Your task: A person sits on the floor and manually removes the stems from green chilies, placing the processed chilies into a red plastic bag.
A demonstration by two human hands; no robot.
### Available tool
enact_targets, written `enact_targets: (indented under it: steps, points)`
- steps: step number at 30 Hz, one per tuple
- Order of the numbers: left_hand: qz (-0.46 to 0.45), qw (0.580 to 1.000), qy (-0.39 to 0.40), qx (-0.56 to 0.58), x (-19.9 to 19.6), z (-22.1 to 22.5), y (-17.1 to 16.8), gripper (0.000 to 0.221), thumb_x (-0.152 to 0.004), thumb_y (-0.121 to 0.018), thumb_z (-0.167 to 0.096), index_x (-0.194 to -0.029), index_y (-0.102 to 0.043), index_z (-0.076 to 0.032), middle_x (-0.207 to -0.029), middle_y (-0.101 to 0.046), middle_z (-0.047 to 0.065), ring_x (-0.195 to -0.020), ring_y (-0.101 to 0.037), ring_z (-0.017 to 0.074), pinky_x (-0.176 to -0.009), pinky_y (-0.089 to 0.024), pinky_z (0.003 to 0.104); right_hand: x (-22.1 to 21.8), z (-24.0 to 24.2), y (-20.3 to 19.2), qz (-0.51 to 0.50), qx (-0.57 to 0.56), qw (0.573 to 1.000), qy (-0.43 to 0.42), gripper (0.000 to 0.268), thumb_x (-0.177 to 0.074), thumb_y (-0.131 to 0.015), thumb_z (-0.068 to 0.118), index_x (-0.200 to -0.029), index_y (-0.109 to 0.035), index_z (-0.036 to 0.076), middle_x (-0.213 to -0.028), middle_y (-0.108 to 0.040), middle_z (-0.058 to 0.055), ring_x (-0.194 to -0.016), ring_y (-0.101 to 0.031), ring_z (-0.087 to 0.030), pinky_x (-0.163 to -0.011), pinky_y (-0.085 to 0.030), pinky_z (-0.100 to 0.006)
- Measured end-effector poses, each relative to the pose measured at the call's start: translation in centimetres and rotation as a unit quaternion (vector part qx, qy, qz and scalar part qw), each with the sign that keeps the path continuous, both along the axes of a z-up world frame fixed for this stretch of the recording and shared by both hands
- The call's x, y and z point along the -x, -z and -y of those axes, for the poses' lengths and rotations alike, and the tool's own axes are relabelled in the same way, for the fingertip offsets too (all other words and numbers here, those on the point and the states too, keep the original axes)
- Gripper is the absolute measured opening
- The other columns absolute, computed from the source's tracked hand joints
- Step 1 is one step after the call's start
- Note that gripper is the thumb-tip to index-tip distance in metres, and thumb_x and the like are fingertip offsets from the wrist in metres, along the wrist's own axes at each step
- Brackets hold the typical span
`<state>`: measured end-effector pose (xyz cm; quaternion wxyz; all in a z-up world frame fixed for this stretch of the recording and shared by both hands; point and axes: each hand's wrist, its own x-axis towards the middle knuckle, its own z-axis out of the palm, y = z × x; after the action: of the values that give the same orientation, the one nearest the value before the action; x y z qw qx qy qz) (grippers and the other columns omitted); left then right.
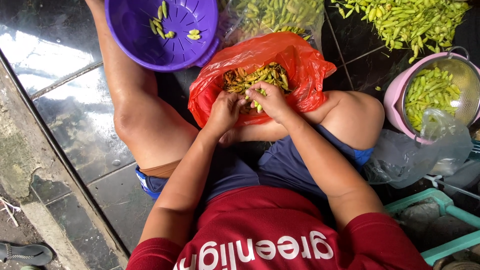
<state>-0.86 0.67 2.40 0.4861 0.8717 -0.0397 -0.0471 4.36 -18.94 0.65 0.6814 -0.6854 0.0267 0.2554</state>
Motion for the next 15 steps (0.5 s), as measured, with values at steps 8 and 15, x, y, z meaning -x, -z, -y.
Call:
enact_targets:
  steps: [8, 15]
  points:
    - [0.117, 0.992, -0.003, 0.052, -0.6, 0.2, -1.2, 0.014, -0.098, -0.07, -0.021, -0.085, -0.07, -0.016, -0.071, -0.068, 0.002, -0.089, -0.066, 0.0277, -0.084, -0.056, 0.038, -0.4, -0.5, -2.7, -0.122, -0.054, 0.99, 0.043, 0.026, -0.096, -0.076, 0.03, -0.104, -0.07, 0.005, -0.08, -0.067, -0.012, -0.06, -0.074, -0.021, -0.041, -0.061, -0.025]
    - [0.117, 0.992, -0.042, -0.024, -1.5, 0.0, -2.8, 0.01, -0.099, -0.071, -0.026, -0.098, -0.072, -0.016, -0.085, -0.073, 0.007, -0.088, -0.068, 0.0317, -0.08, -0.055, 0.045, -2.1, 0.2, -3.1, -0.219, -0.143, 0.96, 0.098, 0.02, -0.096, -0.075, 0.031, -0.098, -0.069, 0.012, -0.084, -0.069, -0.011, -0.064, -0.075, -0.024, -0.044, -0.059, -0.026]
